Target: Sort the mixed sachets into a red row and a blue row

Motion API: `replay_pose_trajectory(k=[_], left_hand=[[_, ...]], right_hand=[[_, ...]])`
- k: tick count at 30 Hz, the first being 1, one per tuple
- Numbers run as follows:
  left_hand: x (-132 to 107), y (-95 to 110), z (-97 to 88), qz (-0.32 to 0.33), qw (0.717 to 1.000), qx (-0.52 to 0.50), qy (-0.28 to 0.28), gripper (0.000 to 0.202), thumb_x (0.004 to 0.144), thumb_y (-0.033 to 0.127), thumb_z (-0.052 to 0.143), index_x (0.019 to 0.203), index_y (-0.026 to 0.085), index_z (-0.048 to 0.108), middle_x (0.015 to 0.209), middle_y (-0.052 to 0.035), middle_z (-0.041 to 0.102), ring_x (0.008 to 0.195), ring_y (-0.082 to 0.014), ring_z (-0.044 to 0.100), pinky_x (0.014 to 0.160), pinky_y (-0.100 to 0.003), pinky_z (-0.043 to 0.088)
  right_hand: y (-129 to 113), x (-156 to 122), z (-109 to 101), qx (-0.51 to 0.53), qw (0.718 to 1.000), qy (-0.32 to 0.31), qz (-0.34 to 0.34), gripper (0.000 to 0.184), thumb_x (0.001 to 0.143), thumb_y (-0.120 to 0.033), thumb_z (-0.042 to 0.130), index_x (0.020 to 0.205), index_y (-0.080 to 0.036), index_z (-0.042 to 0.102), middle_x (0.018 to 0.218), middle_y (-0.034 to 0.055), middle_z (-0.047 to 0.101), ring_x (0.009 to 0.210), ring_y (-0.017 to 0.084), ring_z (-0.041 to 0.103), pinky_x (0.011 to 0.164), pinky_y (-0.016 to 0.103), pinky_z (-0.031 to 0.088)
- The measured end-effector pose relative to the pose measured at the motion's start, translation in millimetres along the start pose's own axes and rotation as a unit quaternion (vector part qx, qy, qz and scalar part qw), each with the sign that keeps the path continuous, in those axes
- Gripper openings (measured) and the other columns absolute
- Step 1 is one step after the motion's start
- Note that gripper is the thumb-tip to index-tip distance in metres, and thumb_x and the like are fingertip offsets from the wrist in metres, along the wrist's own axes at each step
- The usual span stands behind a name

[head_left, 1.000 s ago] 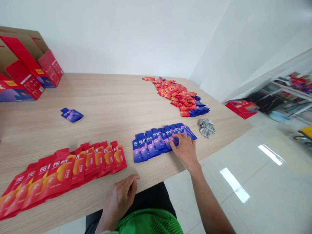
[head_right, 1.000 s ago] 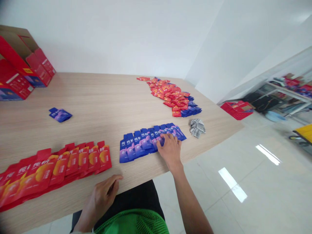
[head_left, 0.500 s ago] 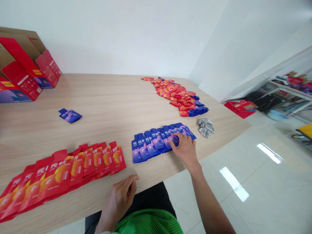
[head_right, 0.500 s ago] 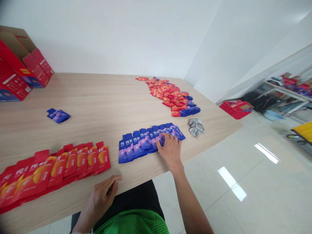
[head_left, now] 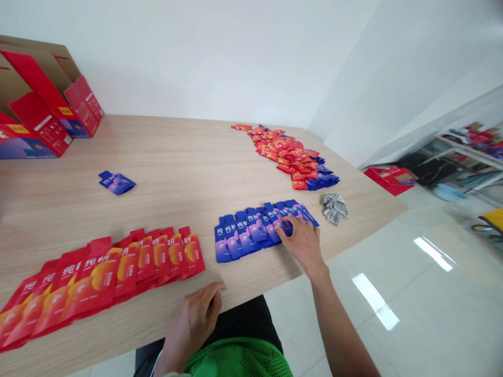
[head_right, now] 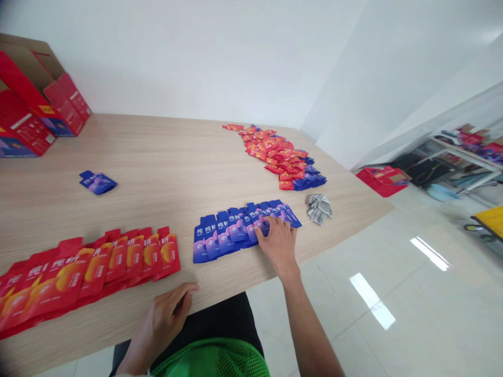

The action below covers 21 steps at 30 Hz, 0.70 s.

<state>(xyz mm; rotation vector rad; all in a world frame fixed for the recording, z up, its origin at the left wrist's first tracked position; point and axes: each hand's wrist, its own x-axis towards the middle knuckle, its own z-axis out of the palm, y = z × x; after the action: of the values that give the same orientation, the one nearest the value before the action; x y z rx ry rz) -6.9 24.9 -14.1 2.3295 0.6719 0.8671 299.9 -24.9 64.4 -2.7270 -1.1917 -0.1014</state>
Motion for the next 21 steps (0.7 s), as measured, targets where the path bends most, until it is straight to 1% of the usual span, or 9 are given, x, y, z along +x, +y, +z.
replay_pose_trajectory(k=[5, 8, 10, 11, 13, 15, 16, 18, 21], left_hand=[[-2.8, -1.4, 2.1, -0.007, 1.0, 0.007, 0.002, 0.026, 0.107, 0.02, 0.047, 0.111, 0.025, 0.072, 0.086, 0.0019, 0.082, 0.068, -0.0133, 0.08, 0.066, -0.018, 0.061], [-4.0, -0.7, 2.8, -0.012, 1.0, 0.011, -0.007, 0.028, 0.105, 0.018, 0.047, 0.111, 0.025, 0.073, 0.092, -0.0004, 0.083, 0.076, -0.015, 0.082, 0.073, -0.02, 0.063], [-4.6, 0.2, 2.8, -0.019, 1.0, 0.012, -0.018, 0.029, 0.104, 0.017, 0.046, 0.11, 0.025, 0.073, 0.093, -0.0009, 0.083, 0.078, -0.0158, 0.082, 0.076, -0.022, 0.064], [-4.9, 0.7, 2.9, -0.023, 0.999, 0.011, -0.024, 0.029, 0.103, 0.016, 0.046, 0.109, 0.025, 0.073, 0.093, -0.001, 0.083, 0.079, -0.0161, 0.082, 0.076, -0.022, 0.064], [-5.6, 1.5, 3.3, -0.034, 0.999, 0.009, -0.034, 0.03, 0.102, 0.015, 0.046, 0.109, 0.025, 0.072, 0.093, -0.0005, 0.083, 0.079, -0.0164, 0.082, 0.075, -0.023, 0.064], [-6.6, 2.3, 4.5, -0.04, 0.999, 0.006, -0.036, 0.029, 0.101, 0.014, 0.047, 0.11, 0.026, 0.072, 0.093, 0.0, 0.083, 0.079, -0.017, 0.082, 0.074, -0.023, 0.064], [-7.2, 2.7, 5.4, -0.04, 0.999, 0.005, -0.033, 0.029, 0.101, 0.013, 0.047, 0.11, 0.026, 0.071, 0.093, 0.0003, 0.083, 0.079, -0.0174, 0.082, 0.075, -0.024, 0.064], [-9.1, 3.1, 8.0, -0.041, 0.999, 0.009, -0.021, 0.028, 0.099, 0.011, 0.049, 0.109, 0.026, 0.07, 0.094, 0.0005, 0.083, 0.08, -0.0184, 0.082, 0.076, -0.026, 0.064], [-12.4, 2.3, 13.7, -0.038, 0.999, 0.019, -0.021, 0.027, 0.094, 0.008, 0.052, 0.105, 0.027, 0.068, 0.087, 0.0013, 0.081, 0.076, -0.018, 0.08, 0.073, -0.024, 0.061]], right_hand=[[-5.8, 4.2, -6.5, 0.012, 0.999, 0.031, -0.026, 0.034, 0.1, -0.041, 0.067, 0.127, -0.021, 0.073, 0.129, 0.0151, 0.074, 0.119, 0.038, 0.064, 0.1, 0.051, 0.044], [-38.3, 22.7, -16.8, 0.052, 0.991, 0.057, -0.11, 0.031, 0.101, -0.036, 0.065, 0.126, -0.021, 0.073, 0.13, 0.0149, 0.074, 0.118, 0.037, 0.064, 0.101, 0.051, 0.045], [-81.1, 41.9, -21.0, 0.105, 0.968, 0.043, -0.225, 0.028, 0.102, -0.034, 0.063, 0.125, -0.021, 0.072, 0.129, 0.0139, 0.074, 0.118, 0.034, 0.064, 0.104, 0.049, 0.046], [-108.8, 52.4, -20.7, 0.135, 0.946, 0.019, -0.295, 0.027, 0.103, -0.033, 0.062, 0.125, -0.021, 0.072, 0.13, 0.0129, 0.074, 0.12, 0.032, 0.063, 0.106, 0.048, 0.045], [-173.1, 72.4, -13.8, 0.185, 0.886, -0.047, -0.422, 0.023, 0.106, -0.03, 0.06, 0.124, -0.022, 0.071, 0.13, 0.0099, 0.073, 0.124, 0.027, 0.063, 0.111, 0.043, 0.044], [-242.0, 88.5, 0.8, 0.19, 0.837, -0.133, -0.495, 0.023, 0.107, -0.027, 0.057, 0.128, -0.023, 0.069, 0.131, 0.0076, 0.072, 0.122, 0.022, 0.064, 0.11, 0.037, 0.045], [-275.2, 94.5, 9.9, 0.173, 0.831, -0.153, -0.507, 0.027, 0.107, -0.029, 0.059, 0.132, -0.022, 0.067, 0.136, 0.009, 0.069, 0.125, 0.022, 0.063, 0.11, 0.036, 0.045], [-335.0, 102.4, 28.5, 0.122, 0.837, -0.165, -0.507, 0.04, 0.105, -0.035, 0.065, 0.142, -0.021, 0.061, 0.148, 0.0123, 0.061, 0.135, 0.025, 0.058, 0.113, 0.038, 0.044], [-402.3, 106.4, 51.4, 0.08, 0.855, -0.166, -0.485, 0.063, 0.103, -0.048, 0.068, 0.156, -0.021, 0.049, 0.16, 0.0173, 0.05, 0.143, 0.031, 0.051, 0.114, 0.043, 0.044]])
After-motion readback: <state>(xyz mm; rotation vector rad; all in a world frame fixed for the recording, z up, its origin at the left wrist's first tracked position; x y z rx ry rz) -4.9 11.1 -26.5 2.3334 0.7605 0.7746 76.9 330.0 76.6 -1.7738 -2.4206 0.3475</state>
